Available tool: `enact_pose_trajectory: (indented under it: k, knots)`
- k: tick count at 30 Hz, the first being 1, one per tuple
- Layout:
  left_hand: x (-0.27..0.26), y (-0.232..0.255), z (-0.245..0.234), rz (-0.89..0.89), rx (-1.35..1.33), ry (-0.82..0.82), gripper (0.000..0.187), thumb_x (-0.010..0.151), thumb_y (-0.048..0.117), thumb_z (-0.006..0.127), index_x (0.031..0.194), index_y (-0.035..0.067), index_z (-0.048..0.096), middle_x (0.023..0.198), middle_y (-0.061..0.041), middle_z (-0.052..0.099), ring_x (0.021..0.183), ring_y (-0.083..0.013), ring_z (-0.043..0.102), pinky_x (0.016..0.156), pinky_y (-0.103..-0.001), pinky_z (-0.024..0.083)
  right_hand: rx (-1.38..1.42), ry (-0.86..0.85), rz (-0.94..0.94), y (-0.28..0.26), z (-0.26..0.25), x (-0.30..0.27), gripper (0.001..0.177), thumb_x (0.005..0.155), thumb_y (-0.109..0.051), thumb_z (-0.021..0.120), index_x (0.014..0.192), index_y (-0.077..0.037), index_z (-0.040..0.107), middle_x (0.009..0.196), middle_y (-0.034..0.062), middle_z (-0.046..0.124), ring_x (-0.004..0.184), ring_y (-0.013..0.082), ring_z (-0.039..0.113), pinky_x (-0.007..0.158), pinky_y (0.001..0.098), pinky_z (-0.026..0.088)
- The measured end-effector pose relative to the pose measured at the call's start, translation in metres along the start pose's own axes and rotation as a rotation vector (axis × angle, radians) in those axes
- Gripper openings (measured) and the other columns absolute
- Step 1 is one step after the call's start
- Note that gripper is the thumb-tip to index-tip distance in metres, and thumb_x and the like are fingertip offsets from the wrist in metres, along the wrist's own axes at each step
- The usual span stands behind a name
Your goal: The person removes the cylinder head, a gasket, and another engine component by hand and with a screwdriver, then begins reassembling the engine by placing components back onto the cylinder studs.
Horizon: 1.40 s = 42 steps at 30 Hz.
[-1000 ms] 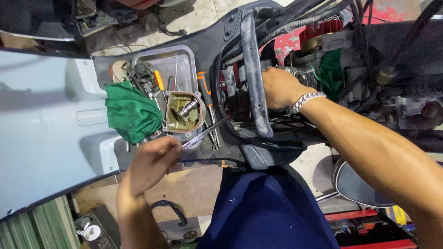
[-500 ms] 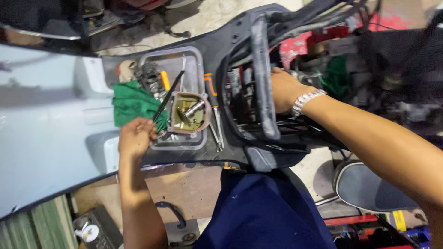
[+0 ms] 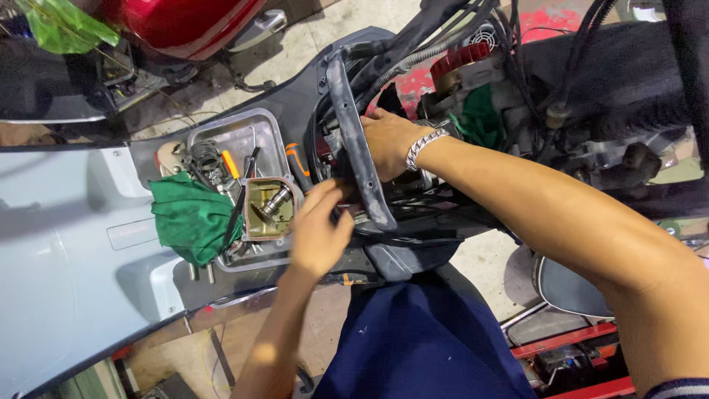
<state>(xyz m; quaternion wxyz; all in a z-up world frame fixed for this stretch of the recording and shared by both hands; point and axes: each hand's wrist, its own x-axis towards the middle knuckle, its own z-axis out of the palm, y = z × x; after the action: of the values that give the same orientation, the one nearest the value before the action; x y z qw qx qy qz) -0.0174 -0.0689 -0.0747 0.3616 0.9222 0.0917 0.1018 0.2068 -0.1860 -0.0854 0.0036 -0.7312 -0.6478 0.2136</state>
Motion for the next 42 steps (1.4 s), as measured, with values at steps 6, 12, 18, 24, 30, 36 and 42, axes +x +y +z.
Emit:
enact_pose_trajectory:
  k: [6,12,18,24,30,36,42]
  knots:
    - [0.036,-0.004,0.071,0.084,-0.2,-0.164,0.079,0.066,0.009,0.081,0.131,-0.014,0.044,0.128,-0.034,0.052,0.118,-0.0489,0.054,0.099,-0.047,0.045,-0.091,-0.124,0.16,-0.025,0.004,-0.006,0.05,0.081,-0.051,0.069,0.118,-0.02,0.074,0.13,0.0085,0.065,0.134,0.0294,0.047,0.106,0.0502,0.035]
    - [0.05,0.02,-0.014,-0.203,0.216,-0.185,0.035,0.077,-0.005,0.059,0.11,-0.002,0.068,0.116,-0.023,0.068,0.113,-0.0415,0.064,0.101,-0.047,0.05,-0.248,-0.024,0.024,-0.046,0.056,0.001,0.05,0.088,-0.045,0.058,0.124,-0.012,0.07,0.141,0.0151,0.058,0.135,0.0325,0.046,0.114,0.057,0.026]
    - [0.093,0.003,0.002,0.026,-0.047,-0.228,0.046,0.081,-0.008,0.062,0.126,0.0,0.063,0.12,-0.021,0.066,0.112,-0.0379,0.066,0.093,-0.041,0.054,-0.433,0.14,0.029,-0.052,0.081,0.024,0.042,0.093,-0.035,0.058,0.127,-0.013,0.069,0.142,0.0121,0.059,0.135,0.0333,0.05,0.109,0.0478,0.033]
    - [0.051,-0.02,0.051,-0.708,-0.989,-0.227,0.045,0.098,0.012,0.065,0.142,0.007,0.057,0.12,-0.008,0.068,0.103,-0.0196,0.064,0.088,-0.037,0.053,-0.112,-0.193,0.044,-0.025,0.007,0.008,0.069,0.071,-0.042,0.077,0.135,-0.022,0.06,0.141,0.0074,0.056,0.138,0.0299,0.042,0.115,0.0507,0.025]
    - [0.038,-0.01,0.122,-0.64,-1.126,-0.294,0.054,0.089,0.013,0.077,0.139,-0.001,0.06,0.135,-0.008,0.067,0.121,-0.0162,0.063,0.106,-0.032,0.048,0.006,-0.142,0.108,-0.017,0.004,0.012,0.057,0.085,-0.045,0.068,0.134,-0.016,0.065,0.139,0.0123,0.062,0.135,0.0285,0.05,0.114,0.052,0.032]
    - [0.049,-0.024,0.173,-0.501,-1.213,-0.091,0.057,0.087,0.017,0.085,0.136,-0.003,0.063,0.135,-0.011,0.067,0.124,-0.0222,0.063,0.11,-0.036,0.049,0.081,-0.283,0.169,-0.001,0.001,0.029,0.059,0.079,-0.041,0.074,0.133,-0.018,0.067,0.141,0.0119,0.058,0.139,0.0302,0.045,0.113,0.0523,0.03]
    - [0.054,-0.019,0.189,-0.437,-0.835,0.149,0.078,0.069,0.025,0.094,0.135,0.002,0.06,0.135,-0.011,0.067,0.123,-0.0223,0.064,0.106,-0.037,0.051,-0.066,-0.359,0.16,0.013,0.026,0.057,0.086,0.053,-0.031,0.09,0.135,-0.021,0.066,0.141,0.0087,0.061,0.139,0.0287,0.047,0.111,0.0485,0.035]
